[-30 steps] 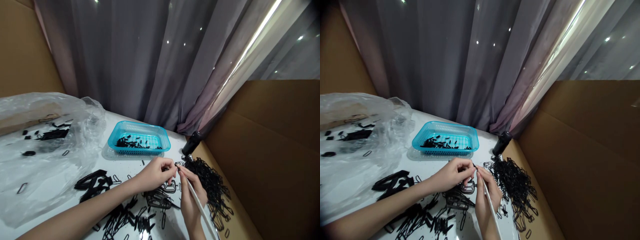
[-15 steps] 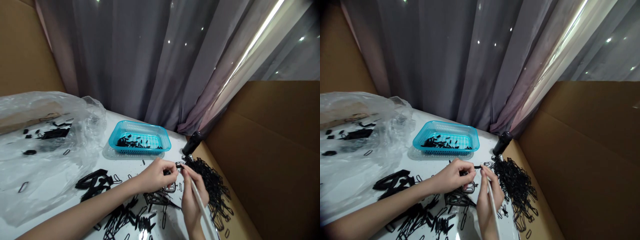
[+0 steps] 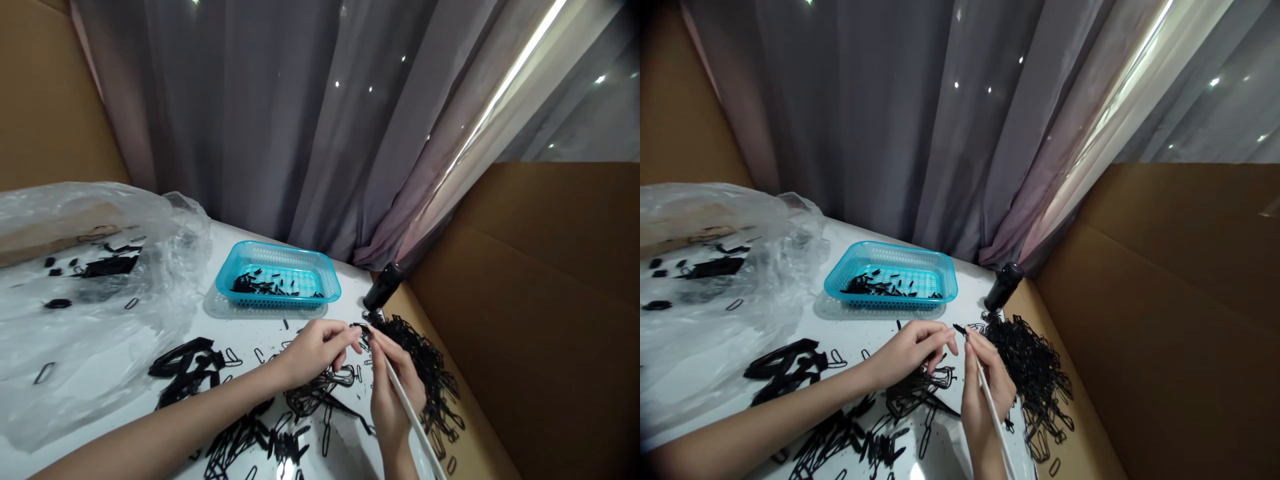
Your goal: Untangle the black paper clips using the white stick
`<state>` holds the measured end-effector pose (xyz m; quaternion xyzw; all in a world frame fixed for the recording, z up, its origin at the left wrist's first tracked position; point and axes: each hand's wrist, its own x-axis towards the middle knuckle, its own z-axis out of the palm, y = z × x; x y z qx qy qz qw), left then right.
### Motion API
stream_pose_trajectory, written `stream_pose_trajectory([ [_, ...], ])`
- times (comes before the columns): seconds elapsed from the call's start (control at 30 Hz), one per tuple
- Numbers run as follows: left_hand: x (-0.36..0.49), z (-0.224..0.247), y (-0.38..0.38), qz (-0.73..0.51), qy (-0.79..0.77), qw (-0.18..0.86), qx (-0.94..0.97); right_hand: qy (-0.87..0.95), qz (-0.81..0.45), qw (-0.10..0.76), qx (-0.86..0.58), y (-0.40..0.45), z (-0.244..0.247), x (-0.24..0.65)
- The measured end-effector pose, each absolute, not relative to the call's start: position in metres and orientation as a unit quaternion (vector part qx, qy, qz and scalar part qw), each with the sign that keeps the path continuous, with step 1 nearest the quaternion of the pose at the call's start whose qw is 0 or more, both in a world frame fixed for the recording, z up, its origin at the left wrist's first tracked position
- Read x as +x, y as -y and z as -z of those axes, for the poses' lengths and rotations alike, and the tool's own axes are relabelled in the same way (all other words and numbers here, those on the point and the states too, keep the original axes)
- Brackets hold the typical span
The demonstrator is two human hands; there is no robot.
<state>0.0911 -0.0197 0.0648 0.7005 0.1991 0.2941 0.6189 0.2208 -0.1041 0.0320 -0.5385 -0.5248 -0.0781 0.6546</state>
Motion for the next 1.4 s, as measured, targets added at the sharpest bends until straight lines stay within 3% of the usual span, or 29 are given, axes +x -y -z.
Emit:
stream_pose_trajectory([
  [0.2, 0.093, -0.06, 0.015, -0.276, -0.194, 0.676, 0.655, 0.567, 0.086, 0.636, -0.516, 0.105, -0.038, 0.214],
  [0.47, 0.091, -0.068, 0.016, -0.329, -0.189, 0.639, 0.67, 0.53, 0.088, 0.656, -0.531, 0.104, -0.035, 0.218],
  [0.67, 0.093, -0.067, 0.018, -0.445, -0.225, 0.581, 0.643, 0.456, 0.038, 0.68, -0.573, 0.102, -0.037, 0.22],
  [0.9, 0.095, -0.064, 0.016, -0.356, -0.27, 0.741, 0.501, 0.476, -0.008, 0.678, -0.56, 0.103, -0.036, 0.216],
  [1.13, 0.088, -0.069, 0.008, -0.404, -0.272, 0.587, 0.647, 0.396, -0.121, 0.726, -0.549, 0.102, -0.041, 0.224],
  [1.27, 0.088, -0.07, 0.011, -0.379, -0.279, 0.539, 0.699, 0.38, -0.255, 0.682, -0.571, 0.095, -0.044, 0.22],
  [1.4, 0.09, -0.067, 0.015, -0.41, -0.269, 0.463, 0.738, 0.429, -0.272, 0.626, -0.592, 0.091, -0.039, 0.217],
])
